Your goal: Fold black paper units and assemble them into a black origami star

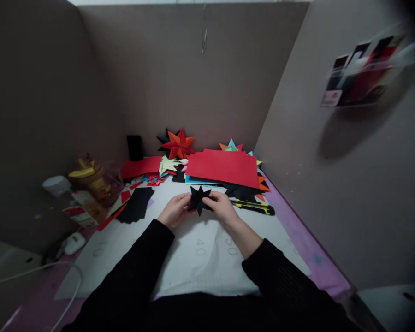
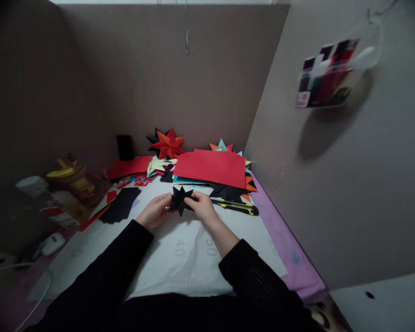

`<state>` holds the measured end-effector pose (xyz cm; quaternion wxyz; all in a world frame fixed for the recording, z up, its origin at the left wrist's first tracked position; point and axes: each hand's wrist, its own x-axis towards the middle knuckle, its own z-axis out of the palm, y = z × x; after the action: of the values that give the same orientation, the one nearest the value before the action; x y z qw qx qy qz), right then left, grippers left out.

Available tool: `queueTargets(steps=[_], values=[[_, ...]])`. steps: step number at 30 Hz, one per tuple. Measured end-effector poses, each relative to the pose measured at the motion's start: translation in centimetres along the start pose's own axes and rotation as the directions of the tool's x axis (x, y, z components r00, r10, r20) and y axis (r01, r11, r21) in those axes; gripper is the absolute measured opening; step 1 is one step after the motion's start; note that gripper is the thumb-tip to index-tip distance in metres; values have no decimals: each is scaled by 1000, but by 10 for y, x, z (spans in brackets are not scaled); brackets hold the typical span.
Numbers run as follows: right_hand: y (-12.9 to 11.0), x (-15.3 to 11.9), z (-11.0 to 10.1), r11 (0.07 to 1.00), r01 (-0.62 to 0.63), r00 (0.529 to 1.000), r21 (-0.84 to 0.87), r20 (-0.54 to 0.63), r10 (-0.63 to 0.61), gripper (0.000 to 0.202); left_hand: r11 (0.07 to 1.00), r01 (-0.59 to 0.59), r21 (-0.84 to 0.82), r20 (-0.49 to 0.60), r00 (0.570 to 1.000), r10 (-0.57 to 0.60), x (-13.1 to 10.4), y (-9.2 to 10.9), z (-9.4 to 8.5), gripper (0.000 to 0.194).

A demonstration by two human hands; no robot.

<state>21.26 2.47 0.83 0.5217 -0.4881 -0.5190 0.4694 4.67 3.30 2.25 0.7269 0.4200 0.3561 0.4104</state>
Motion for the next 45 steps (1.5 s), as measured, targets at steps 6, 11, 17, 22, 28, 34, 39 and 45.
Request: queueTargets(steps=[6,11,17,22,28,34,39,45], values=[[-1,-1,2,983,183,980,0,-80,-183,27,999,13,-33,49,999,-12,-1,0,-1,26],[0,-3,0,916,368,915,-159,-111,-387,11,1000,-19,7,61,998,19,-5,2,5,31],[-5,-7,-1,867,440,884,-235,-58,-464,17,999,-45,14,54,998,45,-9,6,11,32],[-6,-7,0,880,412,902,-235,-29,-430,16,995,-91,45,69,994,87,-8,2,11,35],[0,-1,-2,897,380,918,-225,-30,-396,11,984,-126,126,22,992,124,-6,-2,12,38],[7,6,-4,892,371,918,-259,-40,-393,10,944,-166,285,33,986,163,-5,-4,12,48],[8,9,-5,916,350,930,-196,-46,-365,4,973,-116,198,28,993,112,-5,-5,12,49],[8,10,-5,929,300,950,-219,-19,-311,7,970,-104,220,9,994,105,-3,-5,13,47]])
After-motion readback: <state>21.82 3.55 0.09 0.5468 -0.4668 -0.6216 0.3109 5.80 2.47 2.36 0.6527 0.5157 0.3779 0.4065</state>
